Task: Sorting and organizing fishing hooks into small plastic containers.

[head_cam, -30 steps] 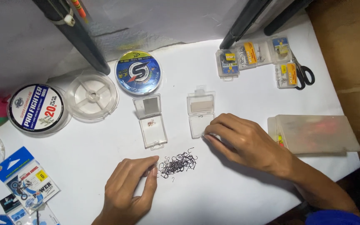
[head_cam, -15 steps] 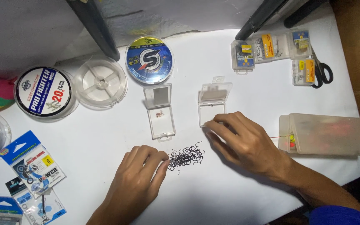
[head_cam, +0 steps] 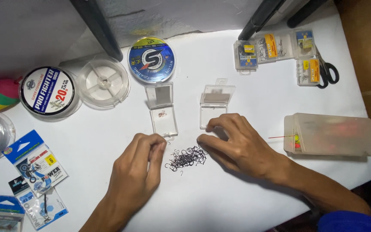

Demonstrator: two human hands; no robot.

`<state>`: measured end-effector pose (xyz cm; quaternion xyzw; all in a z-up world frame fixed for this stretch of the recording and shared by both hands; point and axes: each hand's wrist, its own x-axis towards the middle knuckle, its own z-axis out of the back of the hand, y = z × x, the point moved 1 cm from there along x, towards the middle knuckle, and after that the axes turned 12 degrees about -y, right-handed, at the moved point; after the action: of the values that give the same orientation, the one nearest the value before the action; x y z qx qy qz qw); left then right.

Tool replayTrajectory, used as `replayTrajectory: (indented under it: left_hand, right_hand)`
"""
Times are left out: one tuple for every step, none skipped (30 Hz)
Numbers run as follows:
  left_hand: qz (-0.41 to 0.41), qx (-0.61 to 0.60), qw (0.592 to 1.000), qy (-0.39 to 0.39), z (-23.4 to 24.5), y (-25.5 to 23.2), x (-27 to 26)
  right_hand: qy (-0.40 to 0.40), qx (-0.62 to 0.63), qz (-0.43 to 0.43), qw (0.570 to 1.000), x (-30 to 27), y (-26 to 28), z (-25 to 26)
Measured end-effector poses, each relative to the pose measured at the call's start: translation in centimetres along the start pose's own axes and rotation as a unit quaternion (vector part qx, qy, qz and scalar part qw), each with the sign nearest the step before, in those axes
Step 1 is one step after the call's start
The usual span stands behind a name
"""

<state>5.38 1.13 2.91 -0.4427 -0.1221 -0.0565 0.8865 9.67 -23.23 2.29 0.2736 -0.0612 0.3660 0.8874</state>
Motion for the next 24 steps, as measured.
replayTrajectory:
  left_hand:
    - [-0.002,0.0,1.0,-0.004,-0.2,0.1,0.2]
    - [-0.008,0.003,0.999,-0.033,-0.4,0.2,0.5]
    - [-0.012,0.006,0.998,-0.062,-0.6,0.3,0.7]
    - [-0.012,0.007,0.998,-0.065,-0.7,0.5,0.5]
    - [-0.019,-0.009,0.997,-0.074,-0.8,0.8,0.3]
    - [-0.027,-0.025,0.996,-0.083,-0.9,1.1,0.2]
    - [-0.026,-0.024,0.996,-0.083,-0.9,1.4,-0.2]
    - [-0.026,-0.038,0.996,-0.077,-1.0,1.8,-0.6]
    - [-0.027,-0.054,0.996,-0.07,-1.1,2.2,-0.9]
    - [-0.027,-0.054,0.996,-0.071,-1.0,2.0,-0.9]
    - [-0.036,-0.037,0.996,-0.07,-0.8,1.9,-0.9]
    - [-0.044,-0.02,0.996,-0.07,-0.7,1.7,-0.9]
    - [-0.044,-0.021,0.996,-0.069,-0.8,1.8,-0.9]
    - [-0.071,0.049,0.994,-0.069,-1.0,1.8,-0.9]
    - [-0.096,0.12,0.986,-0.069,-1.0,1.8,-0.9]
    - [-0.096,0.119,0.986,-0.07,-1.1,1.8,-1.2]
    - [-0.118,0.131,0.983,-0.06,-1.1,1.8,-1.2]
    - [-0.14,0.143,0.979,-0.049,-1.2,1.7,-1.3]
    - [-0.143,0.141,0.978,-0.049,-1.3,1.9,-1.5]
    - [-0.156,0.136,0.978,-0.023,-1.5,2.2,-1.6]
    - [-0.168,0.132,0.977,0.003,-1.6,2.4,-1.8]
    - [-0.17,0.131,0.977,0.003,-1.4,2.0,-1.7]
    - [-0.18,0.121,0.976,-0.001,-1.2,1.6,-1.5]
    - [-0.19,0.111,0.975,-0.005,-0.9,1.2,-1.4]
  right_hand:
    - [-0.002,-0.002,0.004,1.0,0.0,0.1,0.1]
    - [0.002,0.0,0.0,1.0,0.0,0.1,0.1]
    - [0.008,0.003,-0.003,1.0,0.0,0.2,0.1]
    - [0.008,0.003,0.0,1.0,0.0,0.3,0.2]
    - [0.007,0.012,-0.004,1.0,0.1,0.5,0.2]
    - [0.006,0.02,-0.008,1.0,0.1,0.6,0.2]
    - [0.006,0.022,-0.007,1.0,-0.1,0.4,-0.2]
    - [0.022,0.004,0.002,1.0,-0.3,0.3,-0.6]
    - [0.037,-0.015,0.01,0.999,-0.5,0.0,-0.9]
    - [0.037,-0.016,0.011,0.999,-0.4,0.1,-1.0]
    - [0.026,-0.05,0.042,0.998,-0.4,0.2,-1.1]
    - [0.015,-0.084,0.073,0.994,-0.4,0.3,-1.2]
    - [0.015,-0.085,0.072,0.994,-0.4,0.2,-1.3]
    - [0.03,-0.105,0.085,0.99,-0.4,0.1,-1.4]
    - [0.046,-0.124,0.098,0.986,-0.4,0.1,-1.5]
    - [0.047,-0.123,0.099,0.986,-0.3,0.2,-1.5]
    - [0.042,-0.123,0.103,0.986,-0.2,0.2,-1.5]
    - [0.038,-0.122,0.108,0.986,-0.1,0.2,-1.4]
    - [0.036,-0.125,0.106,0.986,-0.2,0.0,-1.4]
    - [0.047,-0.128,0.109,0.985,-0.3,-0.1,-1.4]
    - [0.058,-0.13,0.112,0.983,-0.5,-0.3,-1.5]
    - [0.057,-0.132,0.112,0.983,-0.2,-0.1,-1.3]
    - [0.034,-0.12,0.103,0.987,0.2,0.1,-1.0]
    - [0.012,-0.107,0.095,0.99,0.6,0.4,-0.7]
